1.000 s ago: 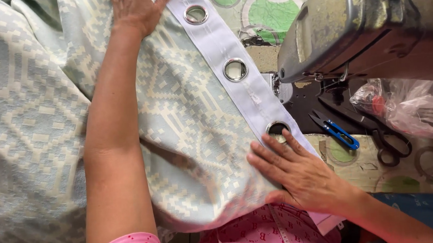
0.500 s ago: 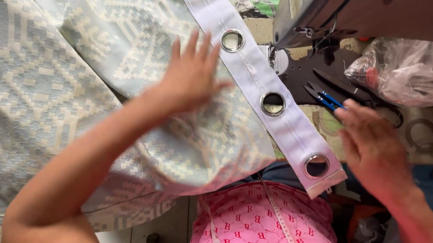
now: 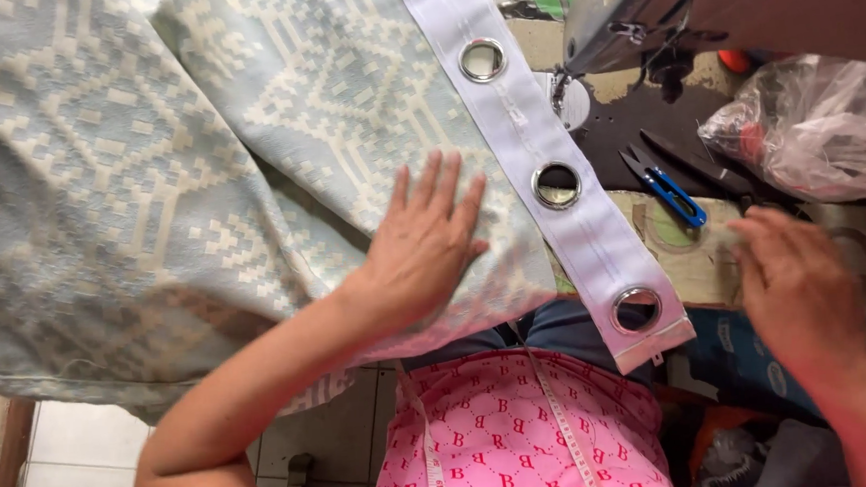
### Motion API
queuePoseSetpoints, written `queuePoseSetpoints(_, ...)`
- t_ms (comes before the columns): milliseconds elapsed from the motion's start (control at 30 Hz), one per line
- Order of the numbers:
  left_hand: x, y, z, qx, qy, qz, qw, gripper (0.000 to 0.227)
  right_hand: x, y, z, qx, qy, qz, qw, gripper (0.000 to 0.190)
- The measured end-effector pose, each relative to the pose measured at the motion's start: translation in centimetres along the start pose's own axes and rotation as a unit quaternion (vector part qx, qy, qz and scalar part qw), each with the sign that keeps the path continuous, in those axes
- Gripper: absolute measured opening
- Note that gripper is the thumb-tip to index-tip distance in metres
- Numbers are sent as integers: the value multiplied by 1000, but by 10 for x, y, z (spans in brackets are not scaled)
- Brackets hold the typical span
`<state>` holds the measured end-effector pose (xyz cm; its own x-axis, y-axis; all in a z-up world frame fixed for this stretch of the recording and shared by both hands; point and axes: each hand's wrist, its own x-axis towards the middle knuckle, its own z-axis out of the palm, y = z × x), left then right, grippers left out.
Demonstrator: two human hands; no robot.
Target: Using scissors to cut out circular holes in curtain fabric to match the openings of pre-installed grommet rings on a header tape.
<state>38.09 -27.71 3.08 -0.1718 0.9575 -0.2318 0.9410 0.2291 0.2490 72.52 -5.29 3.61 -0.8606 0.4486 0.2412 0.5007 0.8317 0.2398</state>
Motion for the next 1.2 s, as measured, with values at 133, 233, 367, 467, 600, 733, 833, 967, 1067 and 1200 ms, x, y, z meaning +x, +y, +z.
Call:
queuePoseSetpoints(133,-29,30,21,4,130,93,987,81,-4,21,3,-14,-15,27,999,38)
queuePoseSetpoints(233,-36,40,38,43,260,96,960,72,-8,14,7,-35,-22,12,999,41)
queuePoseSetpoints(367,-38,51,39,84,272,83,955,69,-10,16,4,-25,-22,15,999,39)
queuePoseSetpoints(467,-41,59,37,60,368,95,923,65,-12,36,17,28,-65,42,997,43)
queuePoseSetpoints(600,-49,66,41,77,368,130,917,27,-3,56,19,72,-128,99,984,36)
queuePoseSetpoints(733,-50,79,39,72,399,108,908,24,2,71,28,81,-235,144,958,34)
queuePoseSetpoints(833,-48,83,46,110,416,94,898,19,4,75,28,180,-287,242,909,28)
queuePoseSetpoints(967,-45,82,48,131,436,98,885,18,-19,88,15,525,-296,384,700,19)
queuePoseSetpoints(1067,-45,80,44,126,437,108,884,14,-47,62,-7,664,-250,303,636,26)
queuePoseSetpoints(1200,-42,81,35,117,463,107,872,17,-48,4,-39,700,-322,342,538,20)
